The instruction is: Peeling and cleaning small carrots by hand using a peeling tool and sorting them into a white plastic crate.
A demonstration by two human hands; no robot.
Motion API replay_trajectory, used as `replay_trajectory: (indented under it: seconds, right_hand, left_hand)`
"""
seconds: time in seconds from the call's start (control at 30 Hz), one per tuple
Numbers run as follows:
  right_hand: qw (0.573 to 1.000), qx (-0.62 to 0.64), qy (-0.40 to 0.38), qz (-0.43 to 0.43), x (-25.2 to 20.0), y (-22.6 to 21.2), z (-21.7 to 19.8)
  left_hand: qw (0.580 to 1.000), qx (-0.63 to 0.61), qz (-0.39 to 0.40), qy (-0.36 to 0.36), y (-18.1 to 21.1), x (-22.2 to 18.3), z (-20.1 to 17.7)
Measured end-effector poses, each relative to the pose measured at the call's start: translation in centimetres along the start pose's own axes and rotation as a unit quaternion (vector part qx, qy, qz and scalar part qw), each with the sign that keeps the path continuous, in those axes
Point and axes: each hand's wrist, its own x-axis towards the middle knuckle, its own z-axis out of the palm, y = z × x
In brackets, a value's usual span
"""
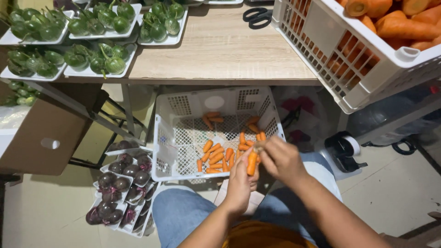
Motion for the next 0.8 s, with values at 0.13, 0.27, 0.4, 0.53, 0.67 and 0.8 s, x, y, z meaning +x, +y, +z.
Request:
replay_trajectory:
  seconds: [0.13,0.27,0.4,0.53,0.67,0.8]
  right_hand:
    - [0.998,0.019,0.008,0.057,-0.1,-1.4,0.2]
    - [0.985,0.159,-0.022,0.058,0.3,-4.2,-0.1]
    - [0.981,0.184,-0.034,0.042,0.2,-3.1,-0.2]
    - [0.991,0.123,-0.053,0.028,0.1,-1.4,0.1]
    - [0.997,0.014,0.004,0.075,-0.1,2.0,-0.1]
    - [0.986,0.047,0.069,0.146,1.0,1.5,-1.6]
  left_hand:
    - [1.000,-0.006,-0.011,0.004,0.1,0.5,0.1]
    - [0.990,0.068,-0.072,0.099,2.7,-0.7,1.3]
    - [0.992,0.046,-0.080,0.087,1.6,0.2,0.9]
    - [0.993,-0.055,-0.080,0.060,0.5,1.4,0.1]
    - [0.997,-0.047,-0.044,-0.033,0.8,0.5,0.1]
    - [0.990,-0.105,-0.052,-0.079,0.4,1.1,-1.1]
